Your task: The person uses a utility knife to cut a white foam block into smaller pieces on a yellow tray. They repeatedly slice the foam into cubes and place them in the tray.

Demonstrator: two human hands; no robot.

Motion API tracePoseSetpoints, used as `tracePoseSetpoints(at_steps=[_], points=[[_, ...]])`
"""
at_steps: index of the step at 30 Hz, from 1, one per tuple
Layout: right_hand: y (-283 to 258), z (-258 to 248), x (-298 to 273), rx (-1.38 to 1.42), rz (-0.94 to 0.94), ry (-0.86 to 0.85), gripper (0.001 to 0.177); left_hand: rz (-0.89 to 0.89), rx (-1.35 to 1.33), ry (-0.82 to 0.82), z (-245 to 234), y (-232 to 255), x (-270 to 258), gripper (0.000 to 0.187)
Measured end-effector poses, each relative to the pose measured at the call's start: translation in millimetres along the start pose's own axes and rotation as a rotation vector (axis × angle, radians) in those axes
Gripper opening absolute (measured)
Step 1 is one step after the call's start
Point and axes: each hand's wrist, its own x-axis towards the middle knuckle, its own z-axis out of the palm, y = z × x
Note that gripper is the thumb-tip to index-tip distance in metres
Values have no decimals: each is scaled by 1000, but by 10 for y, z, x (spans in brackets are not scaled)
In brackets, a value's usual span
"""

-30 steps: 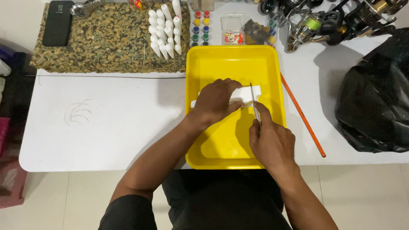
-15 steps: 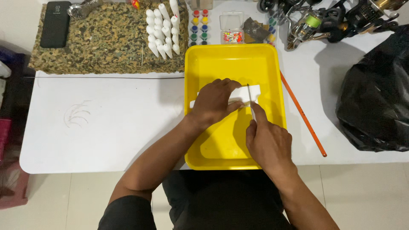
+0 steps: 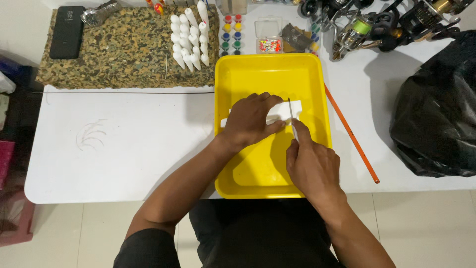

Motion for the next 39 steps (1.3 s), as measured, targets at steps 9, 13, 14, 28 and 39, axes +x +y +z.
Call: tracePoseSetpoints(at_steps=[9,13,14,28,39], points=[[-21,-17,-1,10,-3,5,47,6,-11,-15,-7,-21,9,50],[-9,-21,5,-9,-15,7,47,-1,-17,7,3,-12,12,49],[-12,-32,6,-5,-6,-1,46,0,-16,7,-3,-6,8,49],[-25,7,7,-16,-12,-2,47,-37,-44,-30,-47,12,27,48],[18,69,21,3,-32,11,41,-52,-62,-26,-75,38,-1,48]])
